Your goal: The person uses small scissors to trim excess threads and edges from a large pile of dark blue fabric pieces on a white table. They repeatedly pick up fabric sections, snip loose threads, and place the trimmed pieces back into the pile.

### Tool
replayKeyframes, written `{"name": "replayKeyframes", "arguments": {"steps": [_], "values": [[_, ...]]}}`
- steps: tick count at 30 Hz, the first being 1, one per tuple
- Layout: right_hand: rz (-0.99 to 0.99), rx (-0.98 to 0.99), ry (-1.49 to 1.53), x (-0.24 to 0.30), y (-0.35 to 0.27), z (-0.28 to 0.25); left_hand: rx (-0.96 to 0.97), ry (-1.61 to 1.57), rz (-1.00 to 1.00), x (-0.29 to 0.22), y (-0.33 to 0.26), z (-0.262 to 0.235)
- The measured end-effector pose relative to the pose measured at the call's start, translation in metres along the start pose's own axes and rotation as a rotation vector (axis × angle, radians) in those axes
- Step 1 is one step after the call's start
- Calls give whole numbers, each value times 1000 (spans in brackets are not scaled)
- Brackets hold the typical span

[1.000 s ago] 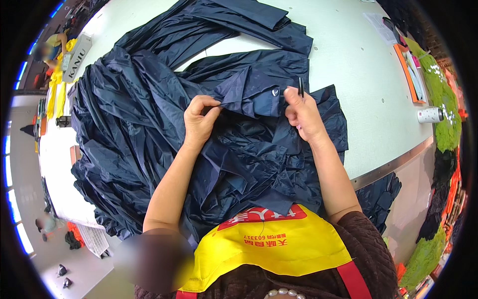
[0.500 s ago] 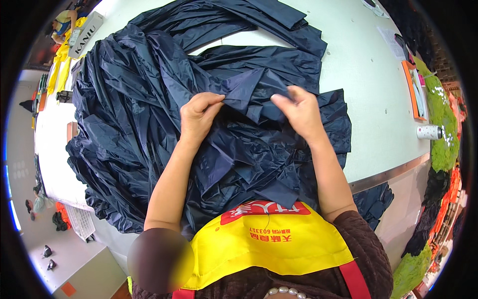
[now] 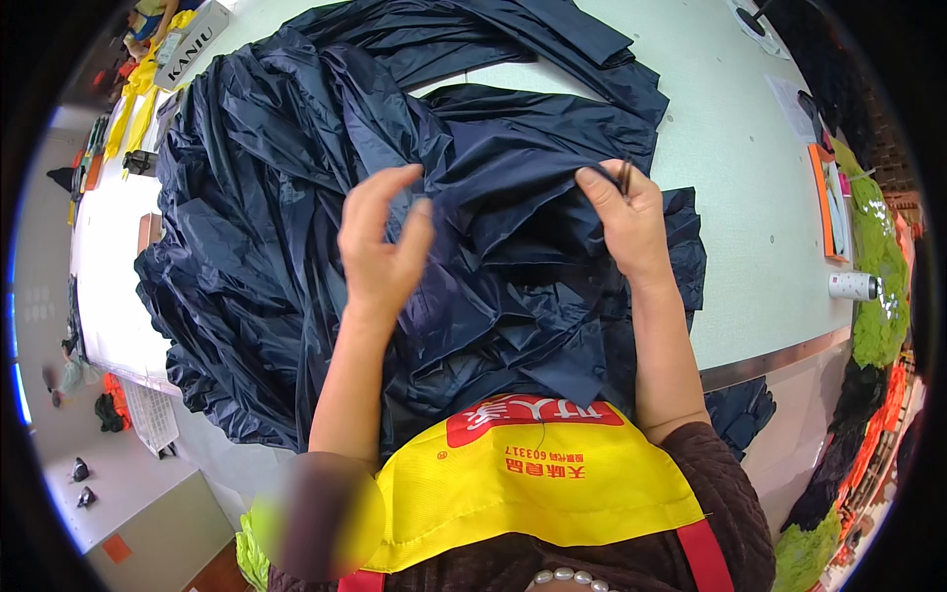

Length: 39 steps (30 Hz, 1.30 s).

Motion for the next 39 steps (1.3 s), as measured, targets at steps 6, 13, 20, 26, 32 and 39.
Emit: {"name": "replayKeyframes", "arguments": {"steps": [6, 13, 20, 26, 32, 39], "values": [[14, 264, -126, 24, -12, 39, 208, 66, 366, -77, 4, 53], [-526, 142, -754, 52, -19, 22, -34, -310, -11, -13, -1, -9], [-355, 25, -94, 6, -23, -9, 42, 107, 301, -13, -45, -28], [-313, 106, -75, 5, -22, -3, 139, 321, 347, -32, -48, -22], [-279, 190, -46, 15, -19, 8, 297, 513, 349, -83, -44, 18], [170, 467, 24, -43, -11, 21, 716, -657, -725, 32, -34, 74]]}}
Point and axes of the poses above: each hand's wrist, its own y-axis towards the middle knuckle, its own z-axis out of the palm, x = y × z, the point moved 10 cm from there along y, towards the middle knuckle, and after that the axes turned 8 degrees about -z, right-handed, at the moved point
